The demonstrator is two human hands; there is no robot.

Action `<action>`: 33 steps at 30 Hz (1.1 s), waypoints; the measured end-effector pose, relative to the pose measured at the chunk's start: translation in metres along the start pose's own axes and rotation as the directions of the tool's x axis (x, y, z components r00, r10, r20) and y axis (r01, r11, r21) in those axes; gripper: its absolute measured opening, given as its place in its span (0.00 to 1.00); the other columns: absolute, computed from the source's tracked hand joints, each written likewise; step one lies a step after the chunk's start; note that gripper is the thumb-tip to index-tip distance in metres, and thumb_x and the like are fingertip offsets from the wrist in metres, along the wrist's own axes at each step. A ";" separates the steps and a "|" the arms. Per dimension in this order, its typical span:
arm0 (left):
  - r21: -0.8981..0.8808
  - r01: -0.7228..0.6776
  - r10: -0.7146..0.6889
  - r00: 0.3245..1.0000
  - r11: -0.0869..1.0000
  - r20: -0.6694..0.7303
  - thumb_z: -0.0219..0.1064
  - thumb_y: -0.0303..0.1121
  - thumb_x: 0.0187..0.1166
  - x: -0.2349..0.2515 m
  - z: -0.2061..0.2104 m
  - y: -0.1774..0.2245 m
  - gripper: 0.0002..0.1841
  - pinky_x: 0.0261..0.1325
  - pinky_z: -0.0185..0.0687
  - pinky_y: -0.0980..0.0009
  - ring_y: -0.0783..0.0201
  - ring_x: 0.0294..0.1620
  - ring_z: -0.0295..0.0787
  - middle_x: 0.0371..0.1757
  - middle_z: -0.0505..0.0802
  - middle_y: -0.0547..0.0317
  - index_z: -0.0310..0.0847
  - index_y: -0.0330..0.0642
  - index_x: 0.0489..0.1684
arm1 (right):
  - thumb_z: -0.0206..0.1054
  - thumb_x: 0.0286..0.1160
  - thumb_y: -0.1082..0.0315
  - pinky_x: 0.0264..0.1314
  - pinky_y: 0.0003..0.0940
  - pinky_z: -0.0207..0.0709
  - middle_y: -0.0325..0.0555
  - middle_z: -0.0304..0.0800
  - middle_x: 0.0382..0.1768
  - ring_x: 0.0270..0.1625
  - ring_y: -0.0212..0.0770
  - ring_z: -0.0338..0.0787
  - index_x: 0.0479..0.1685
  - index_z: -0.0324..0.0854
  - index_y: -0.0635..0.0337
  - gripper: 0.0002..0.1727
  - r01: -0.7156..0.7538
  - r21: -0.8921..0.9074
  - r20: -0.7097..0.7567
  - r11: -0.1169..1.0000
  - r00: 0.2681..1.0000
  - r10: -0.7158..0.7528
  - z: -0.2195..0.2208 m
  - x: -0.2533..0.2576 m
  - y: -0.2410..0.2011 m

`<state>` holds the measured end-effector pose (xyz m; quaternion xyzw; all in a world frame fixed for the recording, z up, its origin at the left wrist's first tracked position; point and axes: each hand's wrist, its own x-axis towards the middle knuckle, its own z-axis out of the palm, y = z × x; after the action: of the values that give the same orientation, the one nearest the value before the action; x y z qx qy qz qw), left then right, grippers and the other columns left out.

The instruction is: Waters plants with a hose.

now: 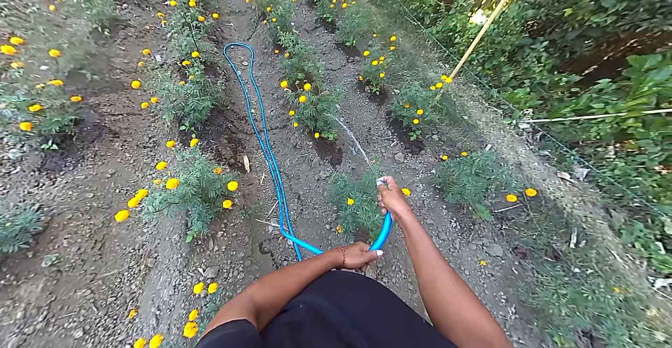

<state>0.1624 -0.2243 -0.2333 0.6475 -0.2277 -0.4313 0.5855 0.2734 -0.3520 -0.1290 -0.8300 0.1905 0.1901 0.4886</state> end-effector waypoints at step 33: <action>0.022 -0.012 0.012 1.000 1.000 -0.018 0.44 0.46 0.96 -0.006 -0.004 -0.001 0.25 0.33 0.75 0.70 0.70 0.22 0.74 0.23 0.78 0.63 0.77 0.33 0.39 | 0.45 0.98 0.57 0.14 0.28 0.66 0.39 0.65 0.24 0.13 0.33 0.66 0.76 0.62 0.51 0.18 0.017 0.011 -0.013 1.000 1.000 -0.017 0.006 -0.007 -0.009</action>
<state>0.1625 -0.2174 -0.2324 0.6565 -0.2311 -0.4193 0.5830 0.2715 -0.3415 -0.1218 -0.8301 0.1875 0.1796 0.4934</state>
